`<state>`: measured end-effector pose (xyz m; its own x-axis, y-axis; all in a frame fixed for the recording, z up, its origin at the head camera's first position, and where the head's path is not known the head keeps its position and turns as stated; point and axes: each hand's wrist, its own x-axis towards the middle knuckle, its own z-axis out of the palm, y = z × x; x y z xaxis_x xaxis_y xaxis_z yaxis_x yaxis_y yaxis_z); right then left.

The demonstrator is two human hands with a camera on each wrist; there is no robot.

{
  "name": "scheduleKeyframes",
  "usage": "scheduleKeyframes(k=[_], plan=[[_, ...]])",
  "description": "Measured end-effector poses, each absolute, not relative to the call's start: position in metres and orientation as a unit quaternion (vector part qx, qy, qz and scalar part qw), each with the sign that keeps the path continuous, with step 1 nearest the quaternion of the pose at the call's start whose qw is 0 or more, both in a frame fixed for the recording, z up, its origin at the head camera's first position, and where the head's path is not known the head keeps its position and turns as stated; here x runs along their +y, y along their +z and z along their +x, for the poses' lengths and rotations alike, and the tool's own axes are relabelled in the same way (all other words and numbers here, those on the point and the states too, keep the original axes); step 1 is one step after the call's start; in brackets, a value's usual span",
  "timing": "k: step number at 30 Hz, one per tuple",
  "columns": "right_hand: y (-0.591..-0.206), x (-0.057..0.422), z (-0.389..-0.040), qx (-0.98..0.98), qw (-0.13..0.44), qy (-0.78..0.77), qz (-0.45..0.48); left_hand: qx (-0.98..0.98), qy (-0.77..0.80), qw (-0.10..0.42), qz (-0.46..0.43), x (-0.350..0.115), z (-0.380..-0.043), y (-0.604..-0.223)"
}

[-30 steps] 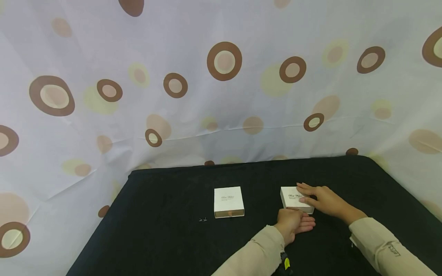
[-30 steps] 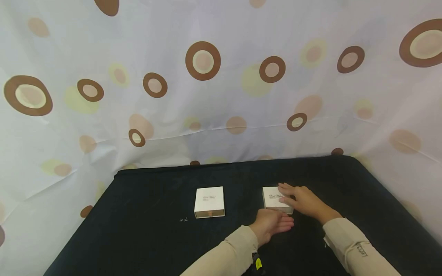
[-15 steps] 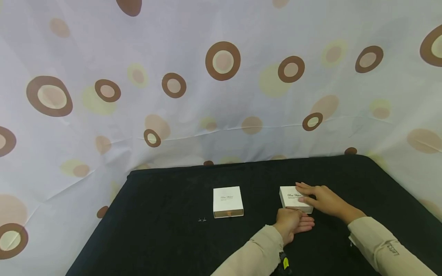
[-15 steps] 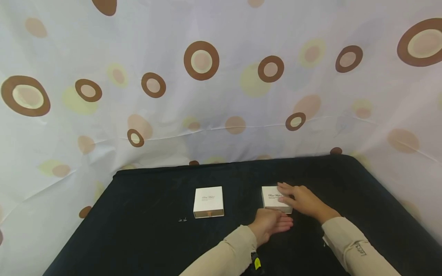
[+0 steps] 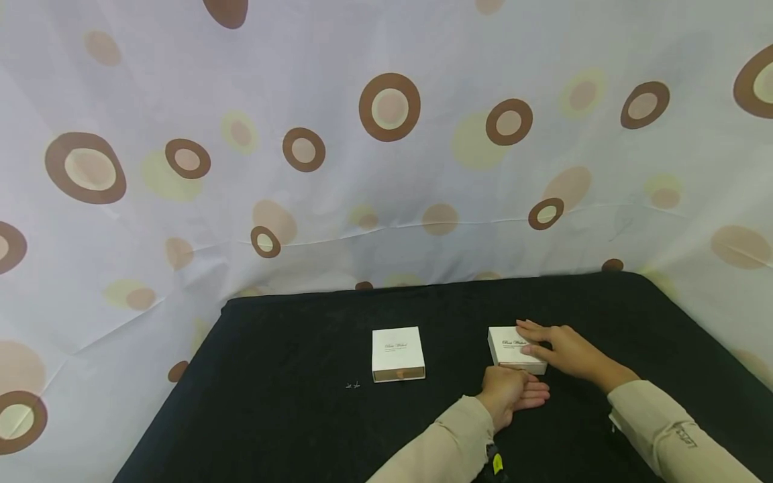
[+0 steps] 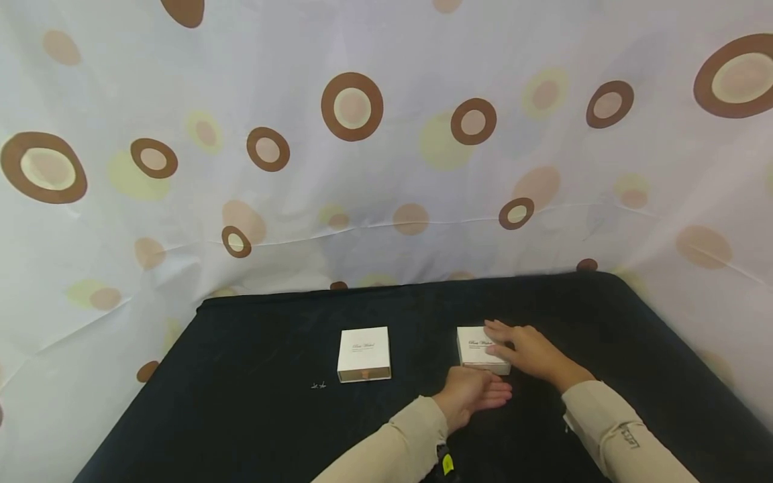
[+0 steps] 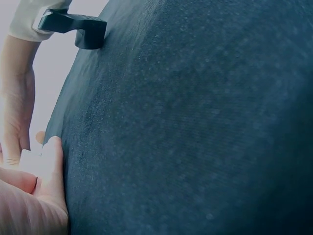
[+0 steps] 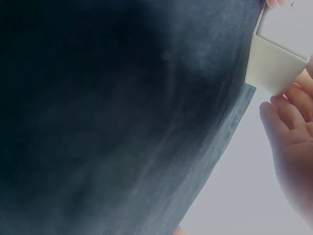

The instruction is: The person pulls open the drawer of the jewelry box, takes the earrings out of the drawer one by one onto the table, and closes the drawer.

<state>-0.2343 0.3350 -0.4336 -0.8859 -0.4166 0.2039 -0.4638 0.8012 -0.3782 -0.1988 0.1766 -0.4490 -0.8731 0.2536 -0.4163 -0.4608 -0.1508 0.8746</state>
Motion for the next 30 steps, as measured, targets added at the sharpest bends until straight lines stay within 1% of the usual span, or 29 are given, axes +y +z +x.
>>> scheduleKeyframes(k=[14,23,30], plan=[[-0.4346,0.3340,-0.2339,-0.948,0.060,0.211,0.229,0.610,0.749,0.247,-0.081,0.1745,-0.1983,-0.4504],[-0.4352,0.3353,-0.2339,-0.949,0.047,0.215,0.225,0.614,0.743,0.256,-0.071,0.1740,-0.1991,-0.4523],[-0.4355,0.3367,-0.2348,-0.949,0.050,0.213,0.228,0.622,0.736,0.258,-0.071,0.1733,-0.1977,-0.4514]])
